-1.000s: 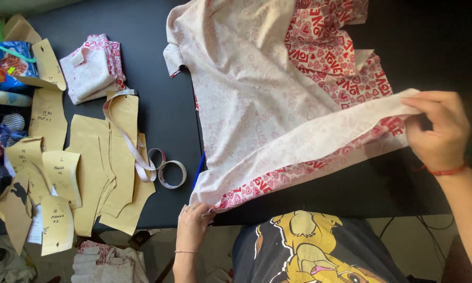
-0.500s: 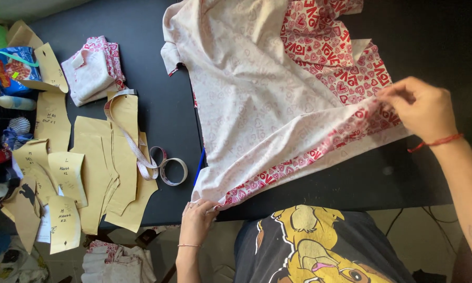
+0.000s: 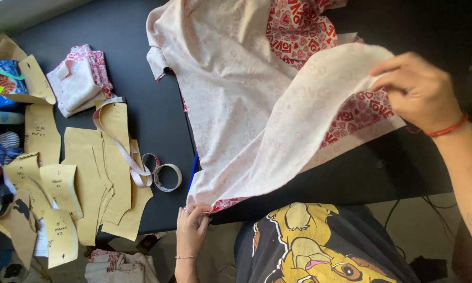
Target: The person lays out a large piece of patterned fabric on a table, places a paper pattern on top, and traces the outline with a blue pen. They then use a handheld electric rotary cutter to cut the fabric along the traced lines, separating the piece from the main sheet.
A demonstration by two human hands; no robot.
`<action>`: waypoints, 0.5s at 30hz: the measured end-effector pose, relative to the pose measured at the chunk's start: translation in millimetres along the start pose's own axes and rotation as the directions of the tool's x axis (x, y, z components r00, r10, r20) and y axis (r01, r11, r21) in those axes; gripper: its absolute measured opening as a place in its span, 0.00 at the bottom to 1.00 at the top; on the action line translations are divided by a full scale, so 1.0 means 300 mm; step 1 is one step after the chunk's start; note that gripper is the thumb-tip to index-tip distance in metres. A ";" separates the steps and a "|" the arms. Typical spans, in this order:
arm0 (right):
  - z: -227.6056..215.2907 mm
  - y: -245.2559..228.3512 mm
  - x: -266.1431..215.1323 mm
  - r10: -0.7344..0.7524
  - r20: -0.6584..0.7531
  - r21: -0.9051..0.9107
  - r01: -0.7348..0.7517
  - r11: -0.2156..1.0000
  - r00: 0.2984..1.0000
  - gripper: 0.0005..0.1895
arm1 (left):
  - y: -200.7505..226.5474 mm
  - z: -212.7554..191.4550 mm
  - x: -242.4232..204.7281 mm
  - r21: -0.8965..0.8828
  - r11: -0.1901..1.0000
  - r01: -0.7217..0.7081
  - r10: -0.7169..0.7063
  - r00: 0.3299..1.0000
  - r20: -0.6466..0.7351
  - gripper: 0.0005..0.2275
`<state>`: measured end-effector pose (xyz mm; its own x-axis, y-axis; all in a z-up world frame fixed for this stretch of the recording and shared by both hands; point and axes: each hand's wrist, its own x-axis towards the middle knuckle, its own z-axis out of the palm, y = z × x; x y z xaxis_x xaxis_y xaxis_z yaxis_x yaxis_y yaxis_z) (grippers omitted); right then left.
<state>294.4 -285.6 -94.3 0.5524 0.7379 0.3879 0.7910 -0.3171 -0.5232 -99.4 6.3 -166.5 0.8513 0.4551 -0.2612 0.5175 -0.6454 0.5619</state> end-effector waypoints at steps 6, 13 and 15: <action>0.139 0.260 -0.300 -0.035 0.309 -0.261 0.120 0.958 0.951 0.09 | -0.008 0.007 0.004 0.091 0.996 -0.026 0.025 1.000 0.008 0.04; 0.173 0.318 -0.372 0.217 0.374 -0.293 -0.108 0.950 0.902 0.10 | 0.034 -0.033 0.012 0.037 0.999 -0.024 0.025 0.999 -0.024 0.04; 0.200 0.368 -0.383 0.200 0.375 -0.287 -0.092 0.954 0.905 0.08 | 0.040 -0.032 0.012 0.035 0.999 -0.037 0.039 0.998 -0.045 0.04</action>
<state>302.4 -369.6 -242.3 0.5597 0.8278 -0.0381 0.7789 -0.5412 -0.3169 -91.1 6.1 -153.1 0.8660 0.4567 -0.2037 0.4880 -0.6831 0.5433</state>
